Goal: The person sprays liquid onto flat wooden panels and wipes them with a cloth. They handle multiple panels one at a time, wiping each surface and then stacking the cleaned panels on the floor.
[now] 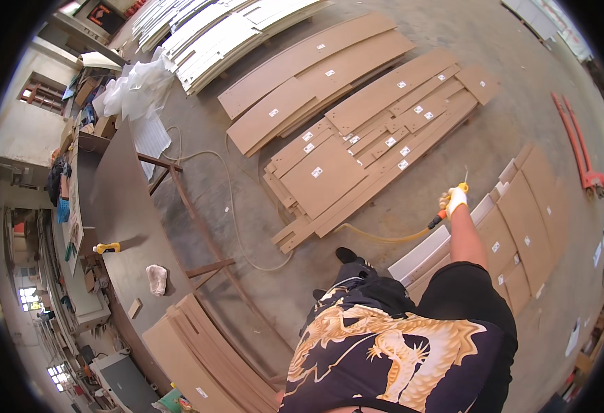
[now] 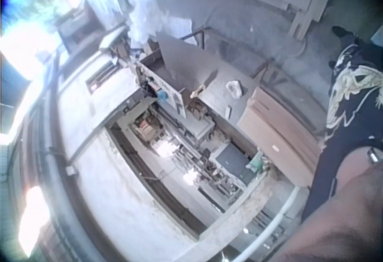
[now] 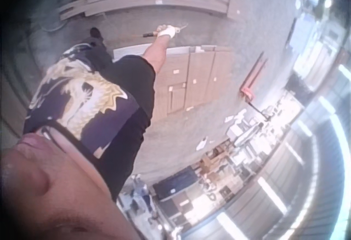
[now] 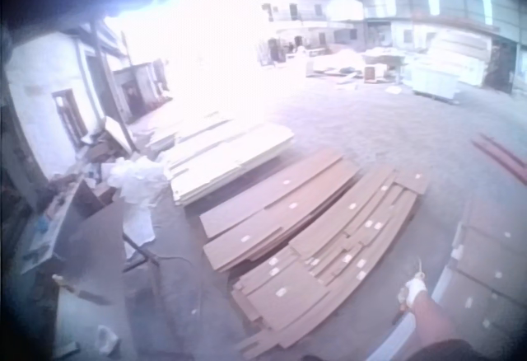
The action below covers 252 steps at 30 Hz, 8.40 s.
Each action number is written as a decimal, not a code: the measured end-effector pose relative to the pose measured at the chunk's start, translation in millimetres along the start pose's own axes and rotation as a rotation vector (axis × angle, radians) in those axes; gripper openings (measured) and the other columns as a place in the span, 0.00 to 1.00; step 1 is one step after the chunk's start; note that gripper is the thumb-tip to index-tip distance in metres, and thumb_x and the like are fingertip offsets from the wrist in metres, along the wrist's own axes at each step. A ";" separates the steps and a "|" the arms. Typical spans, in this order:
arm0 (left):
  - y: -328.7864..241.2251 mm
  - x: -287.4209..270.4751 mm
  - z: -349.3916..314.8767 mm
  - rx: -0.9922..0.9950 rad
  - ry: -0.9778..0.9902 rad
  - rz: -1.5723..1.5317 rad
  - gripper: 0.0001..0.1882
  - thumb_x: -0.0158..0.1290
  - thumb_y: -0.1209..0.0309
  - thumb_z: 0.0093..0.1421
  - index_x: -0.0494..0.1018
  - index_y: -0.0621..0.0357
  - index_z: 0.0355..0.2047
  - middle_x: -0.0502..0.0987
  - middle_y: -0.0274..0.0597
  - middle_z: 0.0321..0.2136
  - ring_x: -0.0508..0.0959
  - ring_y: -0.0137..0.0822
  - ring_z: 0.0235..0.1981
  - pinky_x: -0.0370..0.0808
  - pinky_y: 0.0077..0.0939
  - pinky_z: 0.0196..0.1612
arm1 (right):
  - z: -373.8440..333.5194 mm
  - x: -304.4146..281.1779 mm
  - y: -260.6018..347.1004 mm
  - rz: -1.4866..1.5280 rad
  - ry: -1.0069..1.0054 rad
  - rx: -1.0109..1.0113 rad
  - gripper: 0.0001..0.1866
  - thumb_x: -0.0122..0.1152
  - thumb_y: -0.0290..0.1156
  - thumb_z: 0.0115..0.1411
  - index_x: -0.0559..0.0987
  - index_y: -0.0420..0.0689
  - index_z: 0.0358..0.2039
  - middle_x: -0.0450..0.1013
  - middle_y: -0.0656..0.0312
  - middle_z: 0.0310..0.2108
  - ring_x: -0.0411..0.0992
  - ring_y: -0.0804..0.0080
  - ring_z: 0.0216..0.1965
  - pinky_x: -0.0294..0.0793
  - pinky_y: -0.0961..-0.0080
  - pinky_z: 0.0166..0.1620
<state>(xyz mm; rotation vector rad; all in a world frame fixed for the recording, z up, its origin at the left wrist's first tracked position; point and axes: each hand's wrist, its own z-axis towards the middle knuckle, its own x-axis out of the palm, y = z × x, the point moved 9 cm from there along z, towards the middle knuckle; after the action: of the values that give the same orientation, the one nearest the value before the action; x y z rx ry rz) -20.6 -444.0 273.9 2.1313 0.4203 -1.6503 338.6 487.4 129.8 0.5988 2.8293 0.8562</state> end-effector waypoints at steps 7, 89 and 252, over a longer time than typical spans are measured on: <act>-58.1 65.0 -42.4 0.324 0.323 0.041 0.20 0.53 0.67 0.60 0.76 0.71 0.48 0.79 0.54 0.45 0.76 0.52 0.44 0.72 0.46 0.48 | 11.3 21.8 -6.5 0.033 0.161 0.062 0.03 0.48 0.29 0.62 0.65 0.47 0.31 0.65 0.60 0.22 0.60 0.70 0.16 0.59 0.75 0.17; -1.7 -134.0 165.6 0.585 -0.354 -0.153 0.44 0.63 0.62 0.55 0.59 0.48 0.71 0.55 0.52 0.73 0.52 0.55 0.74 0.49 0.54 0.74 | -356.9 96.8 -583.1 -0.664 0.822 0.463 0.38 0.53 0.55 0.67 0.65 0.39 0.67 0.62 0.41 0.68 0.61 0.38 0.69 0.60 0.40 0.68; 36.4 -215.5 244.1 0.007 -0.417 -0.730 0.11 0.58 0.73 0.58 0.82 0.59 0.41 0.83 0.47 0.37 0.80 0.50 0.42 0.73 0.45 0.49 | -896.7 568.4 -832.6 -0.284 2.101 0.960 0.41 0.67 0.56 0.60 0.65 0.54 0.69 0.60 0.60 0.70 0.59 0.51 0.69 0.60 0.45 0.70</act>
<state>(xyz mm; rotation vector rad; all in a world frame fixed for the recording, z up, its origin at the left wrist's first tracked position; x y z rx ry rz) -263.8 -593.2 434.9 1.6440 1.1430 -2.4060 -666.1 -368.6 410.2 -1.9466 4.5283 -0.6991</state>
